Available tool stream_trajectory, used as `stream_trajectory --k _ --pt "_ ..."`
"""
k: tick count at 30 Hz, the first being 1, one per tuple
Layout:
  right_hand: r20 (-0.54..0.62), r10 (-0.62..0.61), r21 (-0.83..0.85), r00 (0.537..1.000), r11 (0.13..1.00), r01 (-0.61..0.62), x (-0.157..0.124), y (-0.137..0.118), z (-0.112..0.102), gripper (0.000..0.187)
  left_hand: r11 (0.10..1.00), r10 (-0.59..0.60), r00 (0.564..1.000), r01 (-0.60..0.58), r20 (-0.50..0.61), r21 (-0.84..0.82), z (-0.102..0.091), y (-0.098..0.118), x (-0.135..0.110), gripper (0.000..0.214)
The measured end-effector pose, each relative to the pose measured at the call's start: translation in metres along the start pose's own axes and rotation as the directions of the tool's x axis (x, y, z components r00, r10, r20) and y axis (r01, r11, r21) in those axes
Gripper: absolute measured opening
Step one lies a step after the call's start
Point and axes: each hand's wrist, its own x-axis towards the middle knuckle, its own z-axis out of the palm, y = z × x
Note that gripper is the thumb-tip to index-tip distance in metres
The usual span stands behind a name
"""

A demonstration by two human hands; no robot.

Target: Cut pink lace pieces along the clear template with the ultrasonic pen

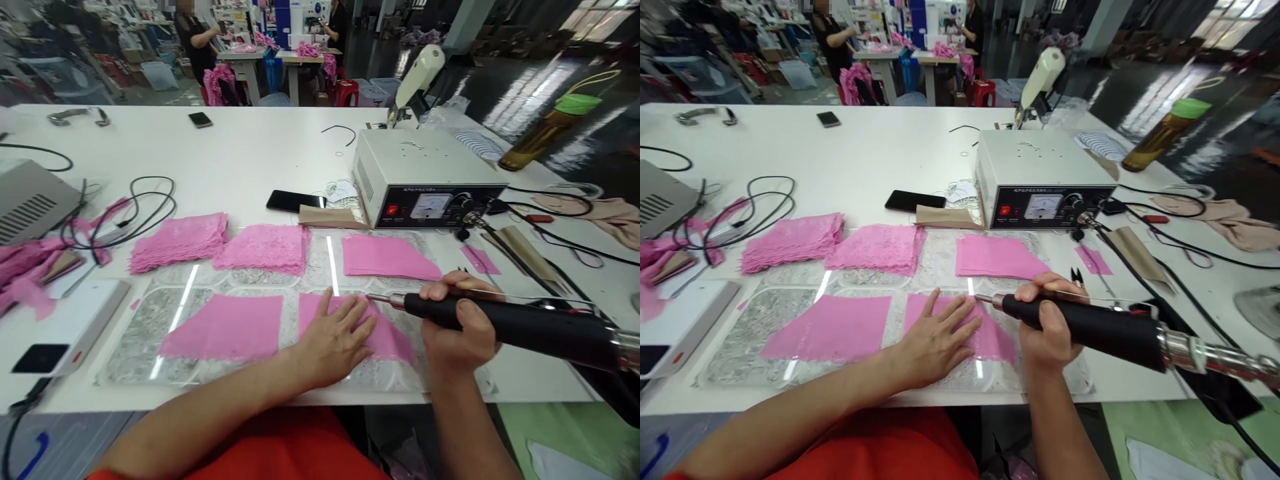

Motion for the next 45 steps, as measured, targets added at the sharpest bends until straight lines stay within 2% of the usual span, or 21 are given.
stream_trajectory --k 4,11,16,19,21,24,26,28,31,39,45 --pt "-0.011 -0.029 -0.034 1.000 0.999 0.028 -0.002 -0.002 0.001 0.012 1.000 0.013 1.000 -0.013 0.028 0.004 -0.003 0.002 0.000 0.047" --pt "0.008 -0.028 -0.016 1.000 0.999 0.028 0.001 -0.002 0.002 0.017 1.000 0.007 0.999 -0.007 0.034 0.024 0.000 0.002 0.000 0.048" --pt "-0.063 0.026 -0.002 0.998 1.000 -0.027 0.001 -0.004 0.003 0.021 1.000 -0.012 0.999 0.011 0.051 0.015 -0.009 0.009 -0.003 0.054" --pt "-0.131 0.059 0.012 0.990 0.998 -0.058 0.001 -0.006 0.001 0.020 1.000 0.020 0.999 -0.021 0.028 0.014 -0.021 0.012 -0.019 0.054" --pt "-0.164 0.073 0.026 0.984 0.997 -0.070 0.002 -0.007 -0.002 0.018 0.999 0.047 0.999 -0.047 -0.026 -0.002 -0.027 0.011 -0.038 0.050" --pt "-0.173 0.079 0.021 0.982 0.997 -0.076 0.001 -0.008 -0.004 0.017 0.999 -0.017 0.990 0.012 -0.140 -0.037 -0.029 0.003 -0.074 0.041" --pt "-0.140 0.110 0.024 0.984 0.994 -0.108 -0.002 -0.009 -0.002 0.016 0.997 -0.077 0.983 0.071 -0.166 -0.039 -0.028 -0.003 -0.096 0.036" --pt "-0.091 0.133 0.041 0.987 0.991 -0.130 -0.006 -0.009 0.003 0.016 0.997 -0.082 0.983 0.079 -0.162 -0.022 -0.026 -0.008 -0.112 0.035" --pt "0.017 0.133 0.056 0.991 0.989 -0.134 -0.016 -0.008 0.016 0.017 0.998 -0.066 0.988 0.067 -0.143 0.003 -0.024 -0.009 -0.122 0.039" --pt "0.241 0.161 0.079 0.957 0.980 -0.185 -0.043 0.001 0.043 0.015 0.998 -0.038 0.989 0.045 -0.146 0.040 -0.017 -0.004 -0.114 0.044" --pt "0.295 0.145 0.100 0.944 0.978 -0.181 -0.049 0.003 0.051 0.018 1.000 0.023 0.993 -0.021 -0.117 0.022 -0.019 0.002 -0.100 0.047"
